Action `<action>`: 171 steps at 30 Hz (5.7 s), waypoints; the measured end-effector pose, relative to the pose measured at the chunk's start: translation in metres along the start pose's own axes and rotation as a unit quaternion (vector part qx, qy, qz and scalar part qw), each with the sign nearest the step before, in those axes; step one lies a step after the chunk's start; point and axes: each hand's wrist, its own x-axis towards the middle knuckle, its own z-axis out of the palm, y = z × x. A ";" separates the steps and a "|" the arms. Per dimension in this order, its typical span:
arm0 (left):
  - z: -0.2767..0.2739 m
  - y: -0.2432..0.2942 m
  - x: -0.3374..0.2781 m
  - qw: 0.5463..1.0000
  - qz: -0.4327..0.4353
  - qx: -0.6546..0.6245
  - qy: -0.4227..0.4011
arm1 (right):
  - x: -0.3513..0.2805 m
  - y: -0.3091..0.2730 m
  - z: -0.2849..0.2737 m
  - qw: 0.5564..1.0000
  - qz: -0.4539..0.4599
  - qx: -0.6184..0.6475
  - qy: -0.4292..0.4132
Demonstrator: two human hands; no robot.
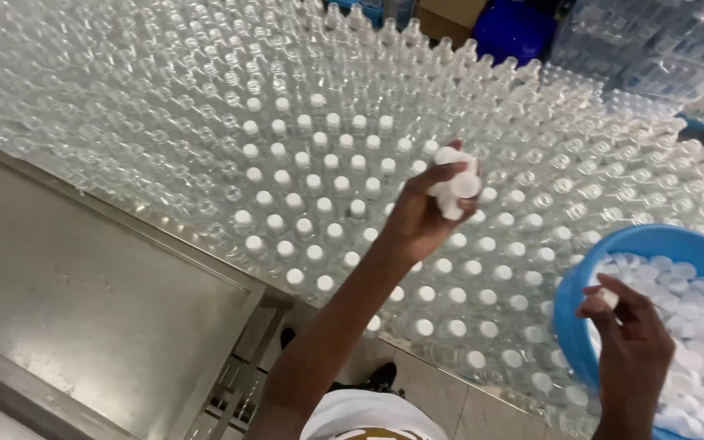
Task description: Placing plastic caps onto the openings of empty bottles arranged in a grid on a production table.
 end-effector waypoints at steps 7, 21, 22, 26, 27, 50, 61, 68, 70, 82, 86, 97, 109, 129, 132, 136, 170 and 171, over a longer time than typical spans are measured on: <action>-0.071 0.218 -0.176 0.982 0.164 0.020 0.093 | 0.004 -0.033 0.188 0.976 0.094 -0.014 -0.195; -0.220 0.349 -0.442 0.849 0.362 0.008 0.385 | 0.023 -0.073 0.587 0.763 -0.461 -0.224 -0.394; -0.223 0.349 -0.441 0.848 0.362 0.003 0.386 | 0.026 -0.079 0.591 0.760 -0.462 -0.227 -0.397; -0.232 0.339 -0.448 0.846 0.359 -0.030 0.392 | 0.031 -0.093 0.595 0.723 -0.474 -0.236 -0.444; -0.235 0.333 -0.448 0.844 0.361 -0.036 0.394 | 0.033 -0.096 0.595 0.714 -0.450 -0.233 -0.483; -0.206 0.294 -0.323 0.872 0.289 0.049 0.392 | 0.041 -0.106 0.603 0.718 -0.393 -0.251 -0.517; -0.176 0.301 -0.308 0.827 0.316 0.103 0.453 | -0.109 -0.186 0.534 0.727 -0.305 -0.074 -0.611; -0.191 0.312 -0.317 0.837 0.306 0.093 0.445 | -0.051 -0.181 0.542 0.777 -0.178 0.085 -0.598; -0.199 0.314 -0.322 0.838 0.304 0.093 0.445 | -0.035 -0.174 0.554 0.807 -0.168 0.073 -0.561; -0.226 0.324 -0.342 0.829 0.313 0.094 0.454 | -0.024 -0.128 0.593 0.770 -0.355 -0.167 -0.503; -0.225 0.326 -0.342 0.832 0.306 0.085 0.455 | -0.010 -0.124 0.615 0.774 -0.288 -0.153 -0.543; -0.221 0.332 -0.343 0.828 0.308 0.076 0.463 | 0.018 -0.155 0.627 0.676 -0.190 -0.256 -0.664; -0.223 0.335 -0.333 0.835 0.298 0.077 0.457 | 0.025 -0.153 0.641 0.640 -0.188 -0.290 -0.687; -0.238 0.329 -0.312 0.873 0.279 -0.008 0.400 | -0.093 -0.180 0.558 0.690 -0.419 -0.098 -0.581; -0.219 0.331 -0.310 0.879 0.251 -0.006 0.406 | -0.117 -0.189 0.545 0.647 -0.591 -0.050 -0.479; -0.220 0.329 -0.311 0.886 0.233 0.005 0.401 | -0.123 -0.194 0.538 0.621 -0.632 -0.052 -0.462; -0.246 0.329 -0.325 0.873 0.303 -0.053 0.380 | -0.048 -0.125 0.546 0.748 -0.287 -0.140 -0.582; -0.246 0.328 -0.326 0.874 0.300 -0.053 0.377 | -0.045 -0.133 0.544 0.741 -0.275 -0.153 -0.593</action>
